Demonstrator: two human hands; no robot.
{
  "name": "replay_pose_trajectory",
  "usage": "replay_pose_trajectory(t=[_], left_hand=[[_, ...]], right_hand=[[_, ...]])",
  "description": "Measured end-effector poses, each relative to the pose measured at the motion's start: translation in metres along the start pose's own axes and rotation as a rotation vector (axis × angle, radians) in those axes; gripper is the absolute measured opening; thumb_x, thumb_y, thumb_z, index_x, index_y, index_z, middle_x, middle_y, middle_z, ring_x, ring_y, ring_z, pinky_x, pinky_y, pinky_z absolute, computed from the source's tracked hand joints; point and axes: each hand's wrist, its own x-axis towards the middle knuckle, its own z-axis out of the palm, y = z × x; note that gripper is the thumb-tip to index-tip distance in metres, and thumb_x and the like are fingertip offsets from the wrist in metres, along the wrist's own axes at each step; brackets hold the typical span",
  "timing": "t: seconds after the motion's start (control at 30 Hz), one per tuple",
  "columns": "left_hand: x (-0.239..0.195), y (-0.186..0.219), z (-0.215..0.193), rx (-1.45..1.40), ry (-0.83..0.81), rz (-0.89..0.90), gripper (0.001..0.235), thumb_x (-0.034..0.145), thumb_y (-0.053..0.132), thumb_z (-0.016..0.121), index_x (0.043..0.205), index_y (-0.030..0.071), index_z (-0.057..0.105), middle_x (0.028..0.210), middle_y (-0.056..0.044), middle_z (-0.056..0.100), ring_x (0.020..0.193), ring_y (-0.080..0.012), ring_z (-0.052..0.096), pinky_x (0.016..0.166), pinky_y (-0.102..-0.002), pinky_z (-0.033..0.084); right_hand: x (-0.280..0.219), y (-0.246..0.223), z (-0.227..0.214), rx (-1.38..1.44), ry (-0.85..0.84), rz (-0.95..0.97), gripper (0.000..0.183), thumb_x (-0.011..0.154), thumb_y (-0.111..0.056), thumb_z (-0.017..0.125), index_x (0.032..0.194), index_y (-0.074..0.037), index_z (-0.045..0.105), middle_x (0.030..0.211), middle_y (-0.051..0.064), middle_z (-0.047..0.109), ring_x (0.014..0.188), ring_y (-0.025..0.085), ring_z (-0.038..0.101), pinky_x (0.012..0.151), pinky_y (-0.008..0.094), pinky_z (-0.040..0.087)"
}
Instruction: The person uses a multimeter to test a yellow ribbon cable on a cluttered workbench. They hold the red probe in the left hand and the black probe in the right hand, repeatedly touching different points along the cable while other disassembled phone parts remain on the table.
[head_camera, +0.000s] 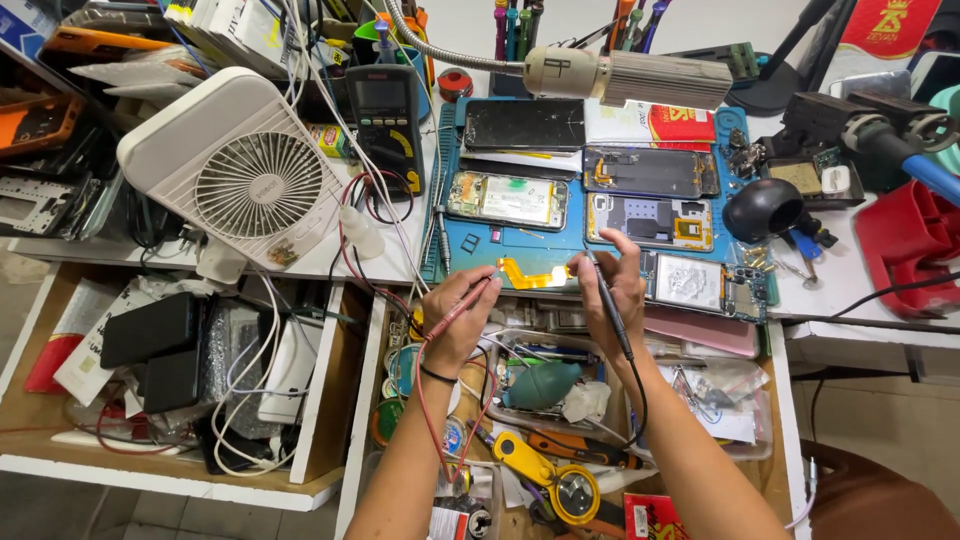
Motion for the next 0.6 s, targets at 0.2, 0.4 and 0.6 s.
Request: replay_pose_trajectory(t=[0.2, 0.4, 0.6], left_hand=[[-0.009, -0.023, 0.007, 0.099, 0.054, 0.115, 0.007, 0.085, 0.015, 0.082, 0.092, 0.015, 0.080, 0.085, -0.007, 0.078, 0.086, -0.0299, 0.077, 0.079, -0.037, 0.061], [-0.009, -0.030, 0.002, 0.122, 0.027, 0.135, 0.006, 0.087, 0.015, 0.080, 0.092, 0.013, 0.078, 0.091, -0.012, 0.079, 0.092, -0.0343, 0.075, 0.079, -0.040, 0.062], [0.002, -0.019, -0.002, 0.032, -0.001, 0.113, 0.010, 0.092, 0.016, 0.074, 0.093, 0.006, 0.073, 0.104, -0.018, 0.078, 0.098, -0.0382, 0.074, 0.083, -0.044, 0.060]], right_hand=[[-0.020, 0.027, 0.006, -0.147, 0.060, 0.017, 0.008, 0.095, -0.014, 0.075, 0.099, -0.010, 0.070, 0.077, 0.007, 0.078, 0.074, 0.023, 0.077, 0.065, 0.029, 0.056], [-0.034, 0.056, 0.003, -0.086, 0.076, -0.083, 0.016, 0.092, -0.003, 0.071, 0.108, -0.005, 0.070, 0.085, 0.011, 0.078, 0.075, 0.027, 0.075, 0.068, 0.035, 0.057], [-0.026, 0.033, -0.005, -0.223, 0.076, -0.238, 0.011, 0.096, -0.011, 0.073, 0.106, -0.008, 0.070, 0.096, 0.005, 0.080, 0.093, 0.025, 0.073, 0.083, 0.033, 0.056]])
